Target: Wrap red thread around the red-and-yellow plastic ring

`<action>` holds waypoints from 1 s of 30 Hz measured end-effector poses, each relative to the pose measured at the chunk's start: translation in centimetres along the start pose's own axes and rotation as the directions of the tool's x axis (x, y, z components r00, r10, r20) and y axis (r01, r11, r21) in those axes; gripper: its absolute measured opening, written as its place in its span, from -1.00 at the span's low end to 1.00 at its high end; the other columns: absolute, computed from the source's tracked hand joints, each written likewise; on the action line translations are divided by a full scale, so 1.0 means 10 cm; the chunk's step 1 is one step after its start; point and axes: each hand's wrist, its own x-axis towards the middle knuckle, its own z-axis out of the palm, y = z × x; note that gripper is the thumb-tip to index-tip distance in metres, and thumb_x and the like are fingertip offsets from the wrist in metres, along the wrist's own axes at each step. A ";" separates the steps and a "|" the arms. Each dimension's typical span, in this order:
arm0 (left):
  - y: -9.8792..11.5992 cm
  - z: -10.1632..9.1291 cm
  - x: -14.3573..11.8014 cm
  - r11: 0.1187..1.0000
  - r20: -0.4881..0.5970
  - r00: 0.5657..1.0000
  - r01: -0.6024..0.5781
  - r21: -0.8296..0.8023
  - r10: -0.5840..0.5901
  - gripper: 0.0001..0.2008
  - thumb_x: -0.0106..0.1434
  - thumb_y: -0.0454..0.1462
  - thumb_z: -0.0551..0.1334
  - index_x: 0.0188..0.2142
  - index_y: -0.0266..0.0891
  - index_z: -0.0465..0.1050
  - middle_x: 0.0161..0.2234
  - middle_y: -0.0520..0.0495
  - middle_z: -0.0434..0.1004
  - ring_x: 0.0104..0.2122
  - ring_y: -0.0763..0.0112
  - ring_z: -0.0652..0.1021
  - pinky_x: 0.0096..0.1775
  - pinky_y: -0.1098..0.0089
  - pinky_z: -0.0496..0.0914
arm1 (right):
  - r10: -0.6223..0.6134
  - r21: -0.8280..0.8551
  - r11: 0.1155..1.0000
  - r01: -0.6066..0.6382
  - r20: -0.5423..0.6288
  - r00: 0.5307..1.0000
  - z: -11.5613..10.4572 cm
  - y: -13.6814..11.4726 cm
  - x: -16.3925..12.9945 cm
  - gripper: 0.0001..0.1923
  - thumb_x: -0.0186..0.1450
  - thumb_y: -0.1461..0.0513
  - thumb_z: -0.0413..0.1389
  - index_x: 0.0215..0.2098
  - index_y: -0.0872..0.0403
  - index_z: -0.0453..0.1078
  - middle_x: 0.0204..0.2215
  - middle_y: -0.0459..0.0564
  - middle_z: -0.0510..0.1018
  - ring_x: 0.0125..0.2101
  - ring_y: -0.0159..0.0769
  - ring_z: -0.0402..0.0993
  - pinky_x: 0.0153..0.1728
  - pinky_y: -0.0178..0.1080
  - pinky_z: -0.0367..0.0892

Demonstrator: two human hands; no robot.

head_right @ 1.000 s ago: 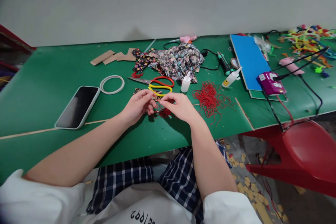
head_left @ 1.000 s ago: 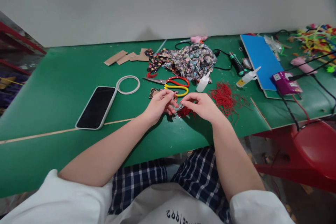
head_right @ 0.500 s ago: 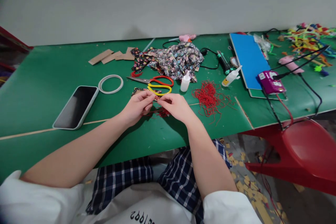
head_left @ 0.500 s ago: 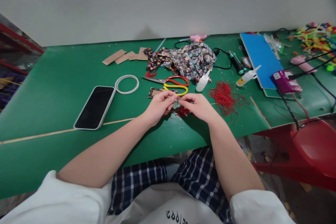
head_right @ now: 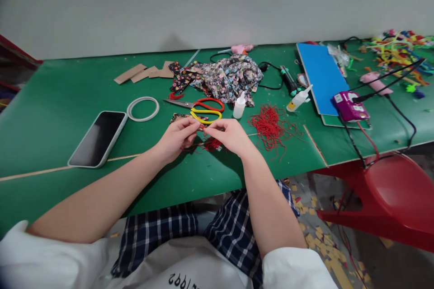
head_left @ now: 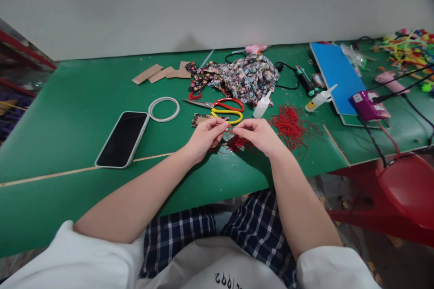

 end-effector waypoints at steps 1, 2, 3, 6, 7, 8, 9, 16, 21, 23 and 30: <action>0.00 0.00 0.00 1.000 -0.010 1.000 -0.005 0.003 0.005 -0.73 0.09 -0.10 0.30 -0.40 -0.25 0.34 -0.74 0.23 0.16 -0.77 0.71 0.07 -0.70 0.60 -0.10 | -0.003 0.010 1.000 0.003 -0.007 1.000 -0.01 0.00 0.00 -0.79 0.10 0.11 0.18 -0.48 0.11 0.46 -0.60 -0.14 0.45 -0.59 -0.51 0.24 -0.51 -0.34 0.15; 0.00 0.00 0.01 1.000 -0.018 1.000 -0.010 0.006 0.011 -0.73 0.08 -0.10 0.30 -0.41 -0.24 0.34 -0.74 0.23 0.16 -0.77 0.71 0.07 -0.70 0.59 -0.10 | -0.009 0.019 1.000 0.009 -0.014 1.000 -0.02 -0.01 0.00 -0.79 0.10 0.11 0.18 -0.47 0.11 0.47 -0.58 -0.13 0.46 -0.57 -0.50 0.26 -0.49 -0.34 0.17; 0.00 0.00 0.01 1.000 -0.025 1.000 -0.015 0.011 0.015 -0.73 0.08 -0.10 0.31 -0.41 -0.24 0.34 -0.74 0.23 0.16 -0.77 0.71 0.07 -0.70 0.59 -0.10 | -0.015 0.027 1.000 0.015 -0.023 1.000 -0.04 -0.01 -0.01 -0.79 0.10 0.11 0.18 -0.47 0.11 0.47 -0.57 -0.12 0.47 -0.55 -0.49 0.28 -0.47 -0.33 0.20; 0.00 0.00 0.01 1.000 -0.041 0.999 -0.022 0.021 0.023 -0.73 0.08 -0.09 0.30 -0.40 -0.24 0.33 -0.72 0.23 0.17 -0.77 0.71 0.07 -0.70 0.58 -0.11 | -0.008 0.048 0.999 0.010 -0.040 0.999 -0.07 -0.01 -0.01 -0.80 0.10 0.11 0.19 -0.46 0.09 0.47 -0.53 -0.10 0.50 -0.52 -0.47 0.33 -0.42 -0.31 0.25; 0.00 0.00 0.02 0.999 -0.047 0.999 -0.026 0.026 0.027 -0.73 0.08 -0.10 0.30 -0.40 -0.24 0.33 -0.72 0.23 0.17 -0.77 0.71 0.08 -0.70 0.58 -0.10 | 0.003 0.057 0.998 -0.001 -0.042 0.999 -0.08 0.00 -0.01 -0.80 0.10 0.10 0.18 -0.45 0.08 0.47 -0.52 -0.09 0.52 -0.51 -0.46 0.35 -0.42 -0.31 0.26; 0.00 0.00 0.02 0.999 -0.054 0.998 -0.031 0.032 0.032 -0.73 0.09 -0.10 0.29 -0.40 -0.23 0.32 -0.71 0.22 0.18 -0.77 0.70 0.08 -0.70 0.58 -0.09 | 0.015 0.065 0.998 -0.013 -0.045 0.999 -0.09 0.00 -0.02 -0.80 0.10 0.10 0.18 -0.44 0.08 0.47 -0.50 -0.08 0.54 -0.49 -0.45 0.37 -0.41 -0.30 0.27; 0.00 0.00 0.02 0.999 -0.061 0.997 -0.036 0.039 0.038 -0.74 0.10 -0.10 0.28 -0.39 -0.23 0.32 -0.71 0.22 0.19 -0.77 0.70 0.09 -0.70 0.58 -0.09 | 0.027 0.069 0.997 -0.024 -0.050 0.998 -0.09 -0.01 -0.02 -0.80 0.11 0.10 0.18 -0.44 0.07 0.48 -0.49 -0.07 0.55 -0.48 -0.44 0.39 -0.40 -0.30 0.28; -0.02 -0.02 0.03 0.983 -0.099 0.990 -0.081 0.162 0.098 -0.82 0.16 -0.14 0.21 -0.40 -0.22 0.36 -0.65 0.16 0.26 -0.72 0.64 0.19 -0.66 0.55 0.05 | 0.025 0.025 0.999 -0.023 -0.102 0.995 -0.12 -0.02 -0.02 -0.81 0.11 0.12 0.17 -0.43 0.09 0.47 -0.49 -0.05 0.55 -0.48 -0.42 0.40 -0.38 -0.27 0.31; -0.03 -0.07 -0.01 0.476 -0.033 0.723 -0.419 0.773 0.690 -0.83 0.19 -0.27 0.16 -0.26 -0.24 0.49 -0.13 -0.14 0.47 -0.08 0.30 0.44 0.01 0.21 0.31 | -0.050 -0.130 0.991 0.037 -0.101 0.994 -0.11 -0.07 -0.07 -0.81 0.13 0.13 0.14 -0.48 0.10 0.46 -0.57 -0.10 0.49 -0.55 -0.44 0.32 -0.47 -0.31 0.24; -0.04 -0.07 -0.02 0.363 0.089 0.680 -0.492 0.791 0.728 -0.72 0.20 -0.28 0.16 -0.08 -0.22 0.43 0.07 -0.20 0.34 0.09 0.21 0.33 0.13 0.10 0.18 | -0.095 -0.221 0.972 0.080 -0.056 0.994 -0.08 -0.08 -0.08 -0.81 0.15 0.14 0.11 -0.48 0.09 0.46 -0.56 -0.09 0.50 -0.55 -0.43 0.32 -0.48 -0.31 0.22; -0.15 -0.01 -0.01 0.742 0.270 0.868 -0.496 0.451 0.416 -0.38 0.15 -0.23 0.27 0.19 -0.12 0.16 0.12 -0.21 0.28 -0.14 0.35 0.51 -0.03 0.26 0.40 | -0.216 -0.388 0.900 0.198 -0.003 0.976 -0.01 -0.08 -0.09 -0.83 0.19 0.21 0.05 -0.45 0.08 0.46 -0.49 -0.08 0.55 -0.50 -0.41 0.38 -0.45 -0.33 0.22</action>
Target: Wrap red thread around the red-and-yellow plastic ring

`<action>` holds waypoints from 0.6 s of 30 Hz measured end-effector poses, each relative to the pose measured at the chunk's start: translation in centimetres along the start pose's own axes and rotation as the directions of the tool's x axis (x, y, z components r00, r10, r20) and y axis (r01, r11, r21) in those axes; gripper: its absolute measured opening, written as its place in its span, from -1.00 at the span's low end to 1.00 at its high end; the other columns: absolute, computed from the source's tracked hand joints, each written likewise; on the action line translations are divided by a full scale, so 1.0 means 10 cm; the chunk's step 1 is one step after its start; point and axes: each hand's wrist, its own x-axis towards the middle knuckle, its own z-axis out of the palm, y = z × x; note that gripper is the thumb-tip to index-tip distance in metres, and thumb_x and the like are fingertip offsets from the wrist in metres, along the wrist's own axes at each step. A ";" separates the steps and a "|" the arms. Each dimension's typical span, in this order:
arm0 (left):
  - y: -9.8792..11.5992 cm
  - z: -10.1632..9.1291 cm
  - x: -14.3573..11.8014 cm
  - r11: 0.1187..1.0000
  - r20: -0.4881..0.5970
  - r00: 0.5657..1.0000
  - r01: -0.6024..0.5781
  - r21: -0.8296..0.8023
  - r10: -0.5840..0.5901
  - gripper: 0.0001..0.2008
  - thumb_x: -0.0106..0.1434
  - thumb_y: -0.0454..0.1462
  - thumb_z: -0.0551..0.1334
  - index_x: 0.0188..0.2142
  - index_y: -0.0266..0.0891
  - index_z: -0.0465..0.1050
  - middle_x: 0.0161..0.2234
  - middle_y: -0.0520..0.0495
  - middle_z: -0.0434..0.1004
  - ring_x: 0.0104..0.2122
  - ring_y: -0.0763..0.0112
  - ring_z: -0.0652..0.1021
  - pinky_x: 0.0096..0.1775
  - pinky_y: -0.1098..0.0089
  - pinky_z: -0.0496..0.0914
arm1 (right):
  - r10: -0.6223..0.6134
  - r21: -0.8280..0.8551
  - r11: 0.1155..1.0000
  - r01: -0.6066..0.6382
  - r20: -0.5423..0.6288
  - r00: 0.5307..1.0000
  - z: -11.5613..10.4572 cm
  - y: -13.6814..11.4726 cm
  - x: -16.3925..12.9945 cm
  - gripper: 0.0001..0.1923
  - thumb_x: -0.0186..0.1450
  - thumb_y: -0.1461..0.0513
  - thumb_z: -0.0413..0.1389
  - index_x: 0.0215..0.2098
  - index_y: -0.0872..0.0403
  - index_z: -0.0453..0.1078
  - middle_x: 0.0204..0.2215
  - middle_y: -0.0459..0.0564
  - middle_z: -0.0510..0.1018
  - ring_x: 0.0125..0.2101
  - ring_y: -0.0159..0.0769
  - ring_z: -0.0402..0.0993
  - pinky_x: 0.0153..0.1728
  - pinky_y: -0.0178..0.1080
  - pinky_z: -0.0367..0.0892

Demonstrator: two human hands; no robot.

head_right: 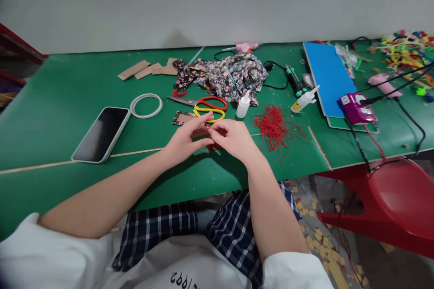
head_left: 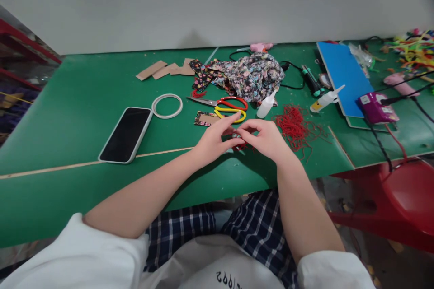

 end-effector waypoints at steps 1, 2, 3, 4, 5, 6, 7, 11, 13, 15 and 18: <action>-0.01 0.01 0.00 1.000 -0.005 1.000 0.020 0.001 -0.020 -0.42 0.16 -0.23 0.27 0.17 -0.14 0.20 0.07 -0.20 0.35 -0.18 0.37 0.51 -0.04 0.26 0.40 | 0.003 0.008 1.000 -0.003 0.003 1.000 0.00 0.00 0.00 -0.83 0.19 0.20 0.05 -0.45 0.08 0.47 -0.48 -0.08 0.55 -0.50 -0.41 0.38 -0.46 -0.34 0.22; -0.02 0.01 0.00 0.999 -0.014 0.999 0.033 0.015 -0.033 -0.45 0.16 -0.23 0.27 0.15 -0.16 0.25 0.02 -0.18 0.39 -0.20 0.37 0.51 -0.05 0.26 0.40 | 0.006 0.018 1.000 -0.006 0.004 1.000 0.00 -0.01 0.00 -0.82 0.19 0.20 0.05 -0.44 0.08 0.47 -0.48 -0.08 0.55 -0.50 -0.41 0.38 -0.47 -0.35 0.21; -0.03 0.01 0.00 0.999 -0.028 0.999 0.044 0.033 -0.043 -0.49 0.16 -0.23 0.26 0.12 -0.17 0.29 -0.03 -0.17 0.43 -0.22 0.37 0.50 -0.06 0.26 0.40 | 0.010 0.029 1.000 -0.010 0.007 1.000 0.00 -0.01 0.00 -0.82 0.19 0.19 0.05 -0.44 0.08 0.47 -0.48 -0.09 0.55 -0.50 -0.42 0.37 -0.48 -0.35 0.21; -0.03 0.00 0.01 0.997 -0.045 0.998 0.053 0.053 -0.051 -0.52 0.16 -0.24 0.26 0.09 -0.18 0.33 -0.09 -0.16 0.46 -0.23 0.37 0.50 -0.09 0.28 0.40 | 0.016 0.039 0.999 -0.017 0.009 1.000 0.00 -0.02 -0.01 -0.82 0.20 0.19 0.05 -0.44 0.08 0.47 -0.48 -0.09 0.55 -0.51 -0.43 0.37 -0.48 -0.36 0.21; -0.03 0.00 0.01 0.995 -0.055 0.997 0.064 0.070 -0.060 -0.54 0.16 -0.24 0.26 0.07 -0.19 0.36 -0.13 -0.14 0.47 -0.26 0.38 0.49 -0.13 0.31 0.40 | 0.024 0.051 0.998 -0.025 0.014 1.000 -0.01 -0.02 -0.01 -0.82 0.20 0.19 0.05 -0.43 0.08 0.47 -0.48 -0.09 0.55 -0.51 -0.43 0.36 -0.47 -0.36 0.22; -0.02 -0.01 0.02 0.994 -0.060 0.995 0.080 0.077 -0.075 -0.57 0.16 -0.25 0.26 0.05 -0.19 0.38 -0.17 -0.12 0.48 -0.30 0.41 0.48 -0.19 0.35 0.41 | 0.032 0.064 0.997 -0.033 0.019 0.999 -0.01 -0.03 -0.01 -0.82 0.20 0.19 0.05 -0.43 0.08 0.47 -0.49 -0.10 0.54 -0.52 -0.44 0.35 -0.47 -0.36 0.22; -0.01 -0.02 0.02 0.992 -0.058 0.994 0.100 0.079 -0.095 -0.59 0.16 -0.25 0.25 0.03 -0.18 0.39 -0.19 -0.10 0.47 -0.36 0.45 0.46 -0.26 0.39 0.41 | 0.038 0.074 0.996 -0.039 0.022 0.999 -0.01 -0.03 -0.01 -0.82 0.20 0.19 0.06 -0.44 0.09 0.46 -0.50 -0.10 0.54 -0.53 -0.45 0.35 -0.47 -0.36 0.22; 0.05 -0.05 0.05 0.980 -0.071 0.991 0.122 0.157 -0.112 -0.74 0.18 -0.27 0.22 -0.12 -0.21 0.49 -0.27 -0.06 0.48 -0.47 0.51 0.40 -0.40 0.48 0.32 | 0.041 0.068 0.997 -0.041 -0.003 0.999 -0.01 -0.02 -0.01 -0.82 0.20 0.18 0.06 -0.44 0.08 0.45 -0.50 -0.10 0.53 -0.53 -0.45 0.34 -0.47 -0.36 0.22; 0.06 -0.06 0.06 0.968 -0.097 0.993 0.091 0.232 -0.070 -0.82 0.19 -0.26 0.22 -0.22 -0.23 0.52 -0.33 -0.05 0.51 -0.43 0.48 0.41 -0.36 0.47 0.31 | 0.042 0.061 0.997 -0.041 -0.023 0.999 -0.02 0.00 0.00 -0.82 0.20 0.16 0.06 -0.44 0.08 0.45 -0.50 -0.10 0.54 -0.51 -0.44 0.36 -0.46 -0.34 0.23; 0.06 -0.07 0.06 0.960 -0.116 0.993 0.066 0.272 -0.035 -0.85 0.21 -0.24 0.22 -0.29 -0.23 0.53 -0.36 -0.04 0.53 -0.40 0.45 0.44 -0.32 0.45 0.31 | 0.046 0.067 0.997 -0.044 -0.030 0.998 -0.02 0.01 0.00 -0.82 0.20 0.16 0.07 -0.44 0.08 0.45 -0.49 -0.09 0.54 -0.50 -0.43 0.37 -0.43 -0.33 0.25; 0.03 -0.08 0.05 0.952 -0.129 0.992 0.037 0.303 0.002 -0.85 0.23 -0.23 0.20 -0.33 -0.23 0.52 -0.36 -0.04 0.54 -0.35 0.42 0.47 -0.26 0.42 0.31 | 0.054 0.088 0.995 -0.052 -0.020 0.998 -0.01 0.02 0.01 -0.83 0.20 0.16 0.07 -0.42 0.07 0.45 -0.48 -0.09 0.54 -0.50 -0.42 0.38 -0.42 -0.32 0.28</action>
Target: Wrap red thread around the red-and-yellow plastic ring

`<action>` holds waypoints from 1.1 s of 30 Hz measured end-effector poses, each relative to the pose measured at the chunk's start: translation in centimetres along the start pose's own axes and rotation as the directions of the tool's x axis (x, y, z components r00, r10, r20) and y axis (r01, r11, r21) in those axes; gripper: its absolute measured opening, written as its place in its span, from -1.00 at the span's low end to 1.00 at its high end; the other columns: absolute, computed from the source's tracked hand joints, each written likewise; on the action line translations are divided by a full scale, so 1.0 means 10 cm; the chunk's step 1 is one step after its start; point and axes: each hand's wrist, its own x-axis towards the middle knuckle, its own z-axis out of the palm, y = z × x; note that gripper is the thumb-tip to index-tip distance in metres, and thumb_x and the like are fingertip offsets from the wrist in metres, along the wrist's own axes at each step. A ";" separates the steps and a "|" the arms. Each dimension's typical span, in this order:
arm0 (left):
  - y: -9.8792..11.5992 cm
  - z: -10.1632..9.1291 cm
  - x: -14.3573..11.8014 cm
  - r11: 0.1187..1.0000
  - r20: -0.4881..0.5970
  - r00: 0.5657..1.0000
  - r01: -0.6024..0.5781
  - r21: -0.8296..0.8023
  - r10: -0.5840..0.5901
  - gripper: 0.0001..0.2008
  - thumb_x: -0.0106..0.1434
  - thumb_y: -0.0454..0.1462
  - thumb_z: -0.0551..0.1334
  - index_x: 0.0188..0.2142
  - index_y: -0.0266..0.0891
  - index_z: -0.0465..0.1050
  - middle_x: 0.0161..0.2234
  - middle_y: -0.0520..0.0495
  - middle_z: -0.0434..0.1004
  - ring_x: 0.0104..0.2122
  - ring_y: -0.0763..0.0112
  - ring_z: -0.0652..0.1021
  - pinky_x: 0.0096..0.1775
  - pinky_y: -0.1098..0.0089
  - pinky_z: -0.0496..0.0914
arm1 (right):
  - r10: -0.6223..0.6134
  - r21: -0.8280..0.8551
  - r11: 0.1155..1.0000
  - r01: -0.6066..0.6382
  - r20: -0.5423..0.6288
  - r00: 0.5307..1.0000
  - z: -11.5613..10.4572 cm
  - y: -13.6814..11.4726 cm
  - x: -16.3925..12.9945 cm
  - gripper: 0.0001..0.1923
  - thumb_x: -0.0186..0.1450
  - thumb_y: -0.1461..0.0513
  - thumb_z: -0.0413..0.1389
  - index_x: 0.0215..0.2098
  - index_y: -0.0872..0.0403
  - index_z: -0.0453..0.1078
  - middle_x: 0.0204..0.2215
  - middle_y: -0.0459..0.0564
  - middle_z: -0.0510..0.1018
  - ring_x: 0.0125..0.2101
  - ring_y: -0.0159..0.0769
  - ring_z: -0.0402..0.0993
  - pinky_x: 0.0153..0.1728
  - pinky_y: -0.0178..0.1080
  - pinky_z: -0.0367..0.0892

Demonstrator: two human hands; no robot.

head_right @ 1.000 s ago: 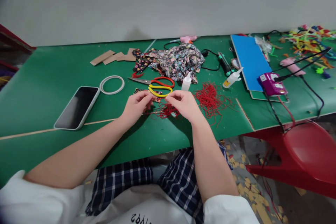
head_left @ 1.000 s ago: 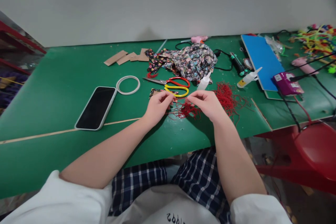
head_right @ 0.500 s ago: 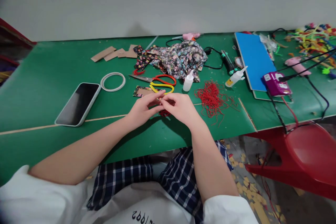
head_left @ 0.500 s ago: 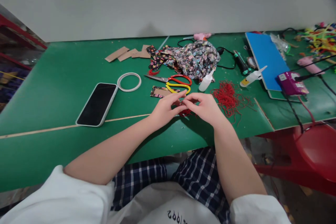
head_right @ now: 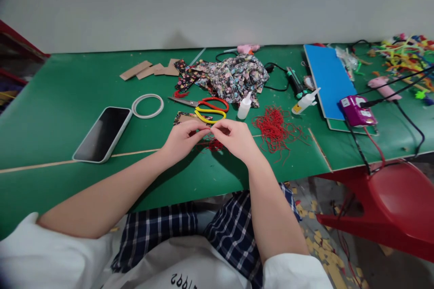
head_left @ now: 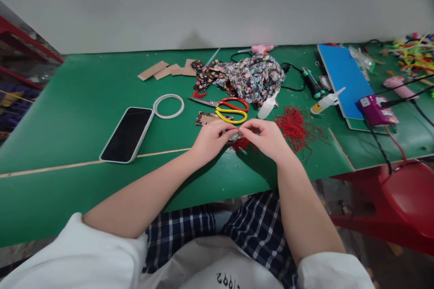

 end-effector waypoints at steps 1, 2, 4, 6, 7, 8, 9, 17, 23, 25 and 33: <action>-0.01 0.00 0.00 1.000 -0.002 1.000 -0.007 0.012 0.007 -0.85 0.23 -0.23 0.19 -0.34 -0.23 0.51 -0.36 -0.05 0.54 -0.34 0.41 0.48 -0.24 0.41 0.31 | 0.004 0.015 1.000 -0.004 0.007 1.000 0.00 0.00 0.00 -0.83 0.20 0.16 0.07 -0.42 0.07 0.45 -0.48 -0.08 0.55 -0.50 -0.42 0.39 -0.42 -0.31 0.28; -0.01 0.00 0.00 1.000 -0.001 1.000 -0.007 0.025 0.007 -0.85 0.23 -0.23 0.19 -0.35 -0.22 0.51 -0.36 -0.04 0.53 -0.34 0.40 0.48 -0.23 0.41 0.30 | 0.008 0.040 0.999 -0.008 0.013 1.000 0.01 0.00 0.00 -0.83 0.20 0.16 0.07 -0.42 0.07 0.45 -0.48 -0.08 0.55 -0.49 -0.41 0.41 -0.41 -0.30 0.30; 0.00 -0.01 0.01 0.999 -0.003 1.000 0.018 0.039 -0.018 -0.84 0.24 -0.23 0.17 -0.37 -0.22 0.49 -0.38 -0.02 0.51 -0.34 0.40 0.46 -0.24 0.41 0.29 | 0.023 0.126 0.992 -0.025 0.016 1.000 0.02 0.01 0.01 -0.82 0.20 0.14 0.08 -0.41 0.07 0.44 -0.47 -0.07 0.56 -0.45 -0.39 0.45 -0.37 -0.28 0.33; 0.02 -0.02 0.02 0.996 -0.009 0.996 0.084 -0.003 -0.084 -0.83 0.25 -0.22 0.14 -0.39 -0.22 0.46 -0.43 0.01 0.47 -0.37 0.42 0.44 -0.28 0.44 0.27 | 0.058 0.243 0.968 -0.054 -0.009 0.998 0.02 0.01 0.02 -0.82 0.19 0.13 0.10 -0.39 0.07 0.44 -0.46 -0.07 0.57 -0.43 -0.37 0.48 -0.33 -0.26 0.37; 0.04 -0.02 0.02 0.990 -0.013 0.992 0.128 -0.061 -0.129 -0.82 0.25 -0.22 0.13 -0.40 -0.23 0.45 -0.44 0.03 0.45 -0.39 0.44 0.42 -0.29 0.45 0.26 | 0.081 0.302 0.951 -0.069 -0.028 0.996 0.02 0.02 0.02 -0.82 0.18 0.12 0.11 -0.37 0.07 0.44 -0.46 -0.07 0.57 -0.42 -0.37 0.50 -0.31 -0.25 0.39; 0.04 -0.02 0.02 0.976 -0.013 0.984 0.172 -0.135 -0.175 -0.82 0.25 -0.22 0.13 -0.40 -0.23 0.43 -0.46 0.05 0.43 -0.41 0.46 0.40 -0.31 0.47 0.25 | 0.105 0.354 0.932 -0.082 -0.046 0.993 0.02 0.02 0.03 -0.81 0.18 0.12 0.13 -0.35 0.07 0.44 -0.47 -0.07 0.58 -0.42 -0.38 0.50 -0.30 -0.24 0.40; 0.05 -0.02 0.03 0.955 -0.010 0.977 0.207 -0.210 -0.214 -0.83 0.25 -0.22 0.13 -0.40 -0.24 0.42 -0.47 0.06 0.41 -0.43 0.49 0.38 -0.34 0.48 0.24 | 0.125 0.394 0.914 -0.093 -0.057 0.991 0.02 0.03 0.04 -0.80 0.16 0.11 0.14 -0.32 0.07 0.45 -0.47 -0.07 0.58 -0.42 -0.38 0.51 -0.29 -0.24 0.41; 0.07 0.00 0.02 0.886 -0.009 0.958 0.261 -0.384 -0.286 -0.81 0.22 -0.17 0.13 -0.39 -0.24 0.40 -0.59 0.12 0.29 -0.56 0.55 0.29 -0.50 0.53 0.16 | 0.137 0.384 0.916 -0.113 -0.035 0.990 0.09 -0.05 0.04 -0.81 0.02 0.19 0.26 -0.36 0.04 0.50 -0.40 -0.08 0.61 -0.38 -0.36 0.51 -0.25 -0.22 0.41; 0.11 -0.02 0.02 0.926 -0.029 0.964 0.244 -0.287 -0.263 -0.82 0.20 -0.20 0.17 -0.37 -0.25 0.49 -0.51 0.07 0.45 -0.48 0.50 0.39 -0.42 0.51 0.24 | 0.111 0.314 0.948 -0.063 -0.137 0.984 0.13 -0.06 0.03 -0.88 0.11 0.17 0.19 -0.43 0.04 0.49 -0.42 -0.08 0.61 -0.38 -0.35 0.51 -0.26 -0.24 0.39; 0.12 -0.03 0.02 0.948 -0.031 0.973 0.213 -0.238 -0.227 -0.82 0.20 -0.21 0.18 -0.36 -0.25 0.51 -0.44 0.04 0.52 -0.42 0.46 0.45 -0.34 0.48 0.29 | 0.105 0.287 0.956 -0.060 -0.142 0.984 0.12 -0.05 0.03 -0.88 0.12 0.16 0.19 -0.42 0.04 0.50 -0.43 -0.09 0.60 -0.39 -0.35 0.51 -0.26 -0.24 0.38; 0.08 -0.02 0.00 0.995 -0.013 0.997 0.075 -0.069 -0.076 -0.82 0.25 -0.23 0.16 -0.30 -0.22 0.54 -0.32 -0.04 0.59 -0.33 0.40 0.51 -0.24 0.43 0.33 | 0.105 0.260 0.963 -0.064 -0.146 0.984 0.11 -0.01 0.05 -0.87 0.12 0.16 0.19 -0.41 0.03 0.52 -0.44 -0.09 0.61 -0.38 -0.35 0.50 -0.26 -0.25 0.37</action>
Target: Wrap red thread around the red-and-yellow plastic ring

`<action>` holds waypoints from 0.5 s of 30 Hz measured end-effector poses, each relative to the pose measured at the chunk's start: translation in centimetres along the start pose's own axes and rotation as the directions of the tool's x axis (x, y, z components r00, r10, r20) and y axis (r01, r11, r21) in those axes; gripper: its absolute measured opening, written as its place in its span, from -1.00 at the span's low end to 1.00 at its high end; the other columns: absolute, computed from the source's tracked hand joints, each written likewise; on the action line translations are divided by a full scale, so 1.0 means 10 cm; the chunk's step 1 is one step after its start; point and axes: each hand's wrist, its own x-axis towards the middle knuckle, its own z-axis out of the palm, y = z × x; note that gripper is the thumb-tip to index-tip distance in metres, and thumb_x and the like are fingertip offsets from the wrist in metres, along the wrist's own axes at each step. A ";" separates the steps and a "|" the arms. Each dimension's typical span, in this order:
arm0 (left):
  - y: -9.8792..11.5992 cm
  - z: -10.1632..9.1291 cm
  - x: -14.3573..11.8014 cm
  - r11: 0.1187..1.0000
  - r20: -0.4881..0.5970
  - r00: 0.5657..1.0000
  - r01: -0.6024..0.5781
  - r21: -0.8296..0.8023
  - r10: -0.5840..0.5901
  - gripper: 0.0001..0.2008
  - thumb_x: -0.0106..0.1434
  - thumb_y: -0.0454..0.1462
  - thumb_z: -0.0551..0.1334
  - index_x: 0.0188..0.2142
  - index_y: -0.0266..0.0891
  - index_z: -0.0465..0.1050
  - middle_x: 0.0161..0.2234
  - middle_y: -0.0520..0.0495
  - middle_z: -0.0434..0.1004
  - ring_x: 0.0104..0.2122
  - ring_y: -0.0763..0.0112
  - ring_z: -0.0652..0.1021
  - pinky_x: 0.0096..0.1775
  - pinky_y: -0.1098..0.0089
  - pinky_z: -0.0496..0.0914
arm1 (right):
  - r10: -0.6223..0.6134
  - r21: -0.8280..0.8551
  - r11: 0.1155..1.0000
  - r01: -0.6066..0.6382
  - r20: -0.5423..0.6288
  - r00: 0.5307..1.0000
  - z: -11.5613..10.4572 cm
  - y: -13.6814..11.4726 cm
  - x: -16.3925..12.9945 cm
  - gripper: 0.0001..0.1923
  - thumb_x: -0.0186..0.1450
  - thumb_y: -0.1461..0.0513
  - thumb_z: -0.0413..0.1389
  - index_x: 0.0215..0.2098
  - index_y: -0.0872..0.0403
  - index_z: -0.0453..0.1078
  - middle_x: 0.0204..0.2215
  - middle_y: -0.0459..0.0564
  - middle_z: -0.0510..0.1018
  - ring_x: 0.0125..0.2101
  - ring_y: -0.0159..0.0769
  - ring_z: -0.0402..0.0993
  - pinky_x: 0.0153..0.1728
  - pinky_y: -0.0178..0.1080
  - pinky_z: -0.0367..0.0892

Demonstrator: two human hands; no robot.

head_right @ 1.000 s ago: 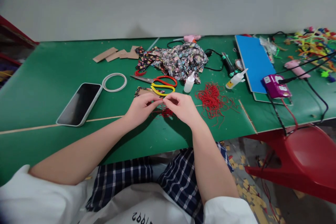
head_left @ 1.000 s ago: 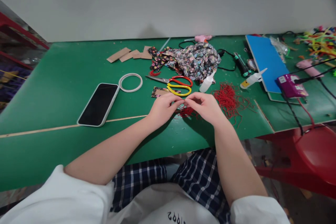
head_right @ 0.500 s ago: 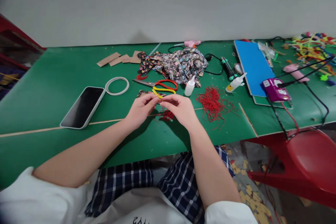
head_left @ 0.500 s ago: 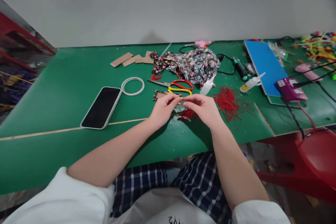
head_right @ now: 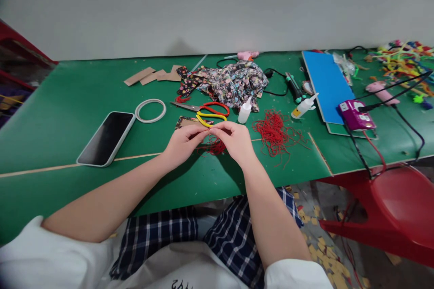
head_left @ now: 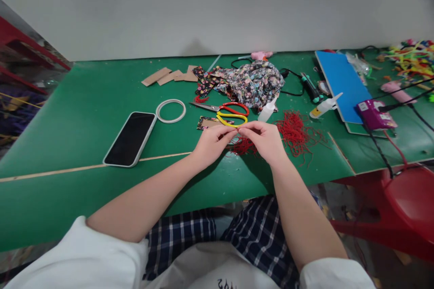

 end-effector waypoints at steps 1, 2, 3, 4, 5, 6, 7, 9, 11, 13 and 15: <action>-0.01 0.00 0.00 1.000 0.003 1.000 -0.017 0.024 0.017 -0.82 0.25 -0.23 0.16 -0.30 -0.22 0.54 -0.32 -0.04 0.59 -0.33 0.40 0.51 -0.24 0.43 0.33 | 0.000 -0.001 1.000 0.000 0.002 1.000 0.00 0.00 0.00 -0.87 0.12 0.16 0.19 -0.41 0.03 0.52 -0.44 -0.10 0.61 -0.38 -0.35 0.50 -0.26 -0.25 0.37; -0.01 0.00 -0.01 0.998 0.005 1.000 -0.031 0.049 0.031 -0.81 0.25 -0.23 0.16 -0.30 -0.22 0.54 -0.33 -0.04 0.58 -0.34 0.40 0.51 -0.25 0.43 0.33 | -0.001 -0.002 1.000 0.001 0.002 1.000 0.00 0.00 0.00 -0.87 0.12 0.16 0.19 -0.41 0.03 0.53 -0.44 -0.10 0.61 -0.38 -0.35 0.50 -0.26 -0.26 0.37; -0.02 0.00 -0.01 0.996 0.009 0.999 -0.040 0.074 0.040 -0.81 0.26 -0.23 0.16 -0.30 -0.22 0.54 -0.34 -0.04 0.58 -0.35 0.40 0.51 -0.26 0.43 0.33 | -0.001 -0.004 1.000 0.001 0.001 1.000 0.00 -0.01 0.00 -0.87 0.12 0.17 0.19 -0.41 0.03 0.53 -0.44 -0.10 0.61 -0.38 -0.35 0.50 -0.26 -0.26 0.36; -0.02 0.00 -0.01 0.994 0.012 0.999 -0.048 0.095 0.047 -0.81 0.26 -0.23 0.16 -0.30 -0.22 0.54 -0.35 -0.04 0.58 -0.37 0.41 0.51 -0.28 0.44 0.33 | 0.000 -0.004 1.000 0.000 -0.001 1.000 0.00 -0.01 0.00 -0.87 0.12 0.17 0.19 -0.41 0.03 0.53 -0.44 -0.09 0.61 -0.38 -0.35 0.50 -0.26 -0.26 0.36; -0.02 0.00 -0.01 0.992 0.014 0.998 -0.056 0.111 0.055 -0.82 0.26 -0.24 0.16 -0.29 -0.23 0.54 -0.36 -0.04 0.58 -0.38 0.41 0.51 -0.29 0.44 0.33 | 0.002 -0.004 1.000 -0.002 -0.003 1.000 0.00 -0.01 0.00 -0.87 0.12 0.17 0.18 -0.41 0.03 0.53 -0.44 -0.09 0.61 -0.38 -0.35 0.50 -0.26 -0.26 0.36; -0.02 0.00 -0.02 0.990 0.016 0.998 -0.068 0.123 0.067 -0.82 0.26 -0.25 0.16 -0.29 -0.24 0.54 -0.37 -0.05 0.58 -0.39 0.42 0.51 -0.30 0.45 0.32 | 0.003 -0.002 1.000 -0.003 -0.004 1.000 0.00 -0.01 0.00 -0.87 0.12 0.17 0.18 -0.41 0.04 0.53 -0.44 -0.09 0.61 -0.38 -0.35 0.50 -0.26 -0.26 0.36; -0.02 0.00 -0.02 0.988 0.016 0.997 -0.081 0.132 0.080 -0.82 0.26 -0.25 0.16 -0.29 -0.25 0.54 -0.37 -0.05 0.58 -0.39 0.42 0.51 -0.31 0.45 0.32 | 0.004 0.000 1.000 -0.004 -0.004 1.000 0.00 -0.01 0.00 -0.87 0.12 0.17 0.18 -0.41 0.04 0.53 -0.44 -0.09 0.61 -0.38 -0.35 0.50 -0.26 -0.26 0.36; -0.03 0.00 -0.01 0.983 0.015 0.994 -0.110 0.147 0.109 -0.82 0.26 -0.27 0.16 -0.28 -0.27 0.54 -0.36 -0.06 0.58 -0.39 0.43 0.51 -0.31 0.46 0.33 | 0.003 0.000 1.000 -0.003 0.000 1.000 0.00 -0.01 0.00 -0.87 0.12 0.17 0.18 -0.41 0.04 0.53 -0.44 -0.09 0.61 -0.38 -0.35 0.50 -0.27 -0.26 0.36; -0.04 0.01 -0.01 0.975 0.015 0.990 -0.143 0.168 0.143 -0.82 0.27 -0.28 0.16 -0.27 -0.27 0.53 -0.36 -0.07 0.59 -0.38 0.43 0.52 -0.31 0.46 0.33 | -0.003 -0.002 1.000 0.003 0.004 1.000 0.01 -0.01 0.00 -0.87 0.12 0.17 0.18 -0.42 0.05 0.52 -0.45 -0.09 0.60 -0.40 -0.36 0.49 -0.29 -0.26 0.36; -0.05 0.01 -0.02 0.965 0.020 0.984 -0.178 0.194 0.177 -0.83 0.27 -0.28 0.16 -0.26 -0.26 0.53 -0.36 -0.06 0.59 -0.37 0.43 0.52 -0.30 0.45 0.34 | -0.004 0.002 1.000 0.004 0.009 1.000 0.01 0.00 0.00 -0.87 0.11 0.17 0.19 -0.42 0.06 0.51 -0.46 -0.09 0.59 -0.42 -0.37 0.48 -0.31 -0.26 0.36; -0.06 0.01 -0.02 0.953 0.028 0.978 -0.210 0.220 0.209 -0.83 0.27 -0.29 0.16 -0.26 -0.25 0.53 -0.36 -0.06 0.59 -0.37 0.43 0.52 -0.30 0.45 0.34 | 0.001 0.008 1.000 -0.001 0.019 1.000 0.01 0.01 0.00 -0.86 0.11 0.16 0.19 -0.43 0.07 0.50 -0.47 -0.08 0.58 -0.44 -0.38 0.46 -0.33 -0.27 0.35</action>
